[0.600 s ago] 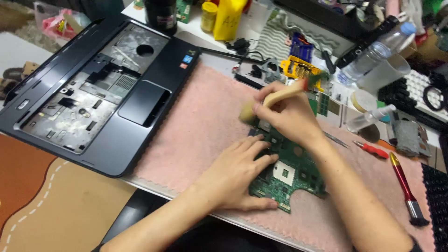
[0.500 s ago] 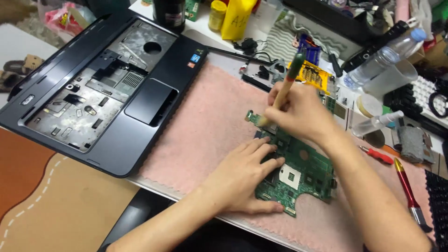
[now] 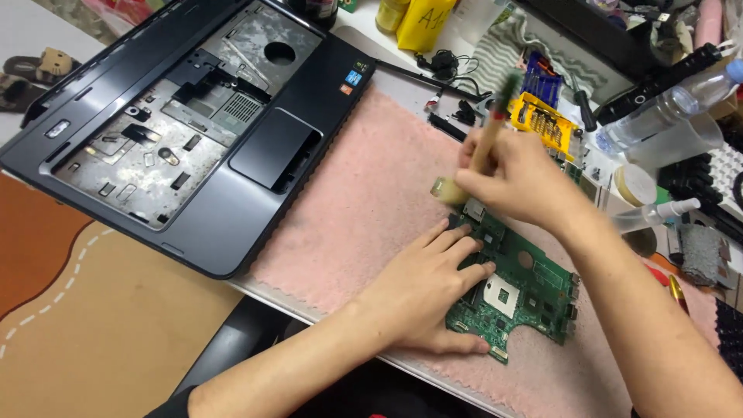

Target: The person cleans a green laptop motherboard by brushing it with a paintbrush and then using tweezers to pick at small components. The motherboard is flipped over during the process.

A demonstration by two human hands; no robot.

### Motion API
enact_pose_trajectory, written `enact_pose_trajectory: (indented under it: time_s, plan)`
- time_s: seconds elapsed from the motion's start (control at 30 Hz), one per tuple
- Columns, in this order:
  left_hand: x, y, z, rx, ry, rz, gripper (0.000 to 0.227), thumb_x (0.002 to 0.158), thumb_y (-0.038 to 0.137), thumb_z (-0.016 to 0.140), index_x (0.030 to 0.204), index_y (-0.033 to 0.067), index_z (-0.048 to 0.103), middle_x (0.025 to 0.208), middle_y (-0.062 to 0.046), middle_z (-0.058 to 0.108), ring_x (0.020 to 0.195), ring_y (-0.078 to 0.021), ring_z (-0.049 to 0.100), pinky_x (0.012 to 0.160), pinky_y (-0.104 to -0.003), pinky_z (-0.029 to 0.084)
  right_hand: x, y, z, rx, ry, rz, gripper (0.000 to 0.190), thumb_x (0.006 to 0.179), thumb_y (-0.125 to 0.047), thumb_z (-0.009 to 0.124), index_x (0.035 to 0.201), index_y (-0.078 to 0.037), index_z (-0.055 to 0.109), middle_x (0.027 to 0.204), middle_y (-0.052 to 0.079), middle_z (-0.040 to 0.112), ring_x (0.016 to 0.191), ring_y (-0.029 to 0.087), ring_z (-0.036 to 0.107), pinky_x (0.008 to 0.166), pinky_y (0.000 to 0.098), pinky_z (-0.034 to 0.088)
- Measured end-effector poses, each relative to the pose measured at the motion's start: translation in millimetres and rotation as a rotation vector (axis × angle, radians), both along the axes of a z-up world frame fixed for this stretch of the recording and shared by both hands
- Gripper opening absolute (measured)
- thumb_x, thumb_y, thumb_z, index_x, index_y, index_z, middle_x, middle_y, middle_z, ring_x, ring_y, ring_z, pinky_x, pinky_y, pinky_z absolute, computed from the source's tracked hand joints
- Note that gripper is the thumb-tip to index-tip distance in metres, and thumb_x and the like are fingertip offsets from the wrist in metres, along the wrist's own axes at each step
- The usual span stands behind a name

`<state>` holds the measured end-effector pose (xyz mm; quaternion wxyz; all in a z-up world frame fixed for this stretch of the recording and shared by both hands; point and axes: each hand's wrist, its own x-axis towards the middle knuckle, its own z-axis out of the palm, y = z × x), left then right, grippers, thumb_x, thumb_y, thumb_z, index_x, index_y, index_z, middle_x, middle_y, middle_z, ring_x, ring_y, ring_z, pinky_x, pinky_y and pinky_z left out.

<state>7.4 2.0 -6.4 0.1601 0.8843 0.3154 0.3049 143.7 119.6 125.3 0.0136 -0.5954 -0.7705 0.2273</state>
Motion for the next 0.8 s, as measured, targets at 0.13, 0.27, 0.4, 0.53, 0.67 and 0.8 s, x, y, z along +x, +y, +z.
enact_pose_trajectory:
  time_s: [0.13,0.27,0.4,0.53,0.67,0.8]
  plan:
    - [-0.7,0.1,0.8,0.005,-0.006,0.0,0.108,0.078,0.084,0.074,0.153,0.0063,0.072,0.149,-0.024,0.067,0.155,-0.0497,0.054,0.138,-0.062,0.033,0.9,1.6,-5.4,0.144,0.01,0.051,0.014,0.094,-0.011,0.077,0.084,-0.011,0.068,0.081,0.004,0.072,0.071,0.016,0.056,0.068,0.0341,0.048]
    - [0.1,0.9,-2.1,0.019,-0.02,0.012,0.108,0.077,0.085,0.073,0.152,0.0073,0.073,0.145,-0.023,0.068,0.153,-0.049,0.057,0.138,-0.061,0.034,5.2,5.2,-4.4,0.08,0.059,0.101,0.01,0.096,-0.019,0.075,0.09,-0.014,0.07,0.082,0.002,0.071,0.075,0.017,0.064,0.072,0.0336,0.052]
    - [-0.1,0.4,-2.3,0.027,-0.04,0.015,0.107,0.075,0.084,0.077,0.15,0.0072,0.075,0.145,-0.023,0.069,0.152,-0.0497,0.057,0.138,-0.062,0.035,15.4,9.7,-14.1,0.226,0.31,0.337,0.022,0.107,-0.009,0.08,0.087,-0.002,0.074,0.104,0.011,0.079,0.072,0.014,0.066,0.056,0.0199,0.049]
    - [-0.3,-0.2,-2.7,0.019,-0.005,0.017,0.109,0.077,0.086,0.073,0.152,0.0081,0.074,0.145,-0.023,0.068,0.153,-0.05,0.056,0.137,-0.061,0.035,8.4,0.3,1.2,-0.084,-0.117,0.011,0.01,0.107,-0.019,0.074,0.099,-0.013,0.072,0.1,0.004,0.079,0.087,0.017,0.07,0.085,0.0289,0.062]
    - [0.1,-0.4,-2.2,0.027,-0.011,0.015,0.109,0.078,0.086,0.072,0.152,0.0077,0.074,0.15,-0.024,0.068,0.153,-0.0507,0.055,0.134,-0.061,0.037,29.3,3.0,-12.4,0.219,0.041,0.244,0.01,0.099,-0.015,0.08,0.094,-0.008,0.074,0.094,0.006,0.074,0.078,0.018,0.062,0.073,0.0315,0.049]
    - [1.2,-1.0,-5.0,0.032,-0.018,0.035,0.109,0.077,0.086,0.074,0.152,0.0077,0.075,0.15,-0.024,0.068,0.153,-0.0518,0.055,0.129,-0.061,0.042,27.1,-6.2,0.9,0.067,-0.18,0.07,0.019,0.098,-0.022,0.08,0.085,-0.014,0.068,0.081,0.002,0.071,0.074,0.018,0.061,0.074,0.036,0.05]
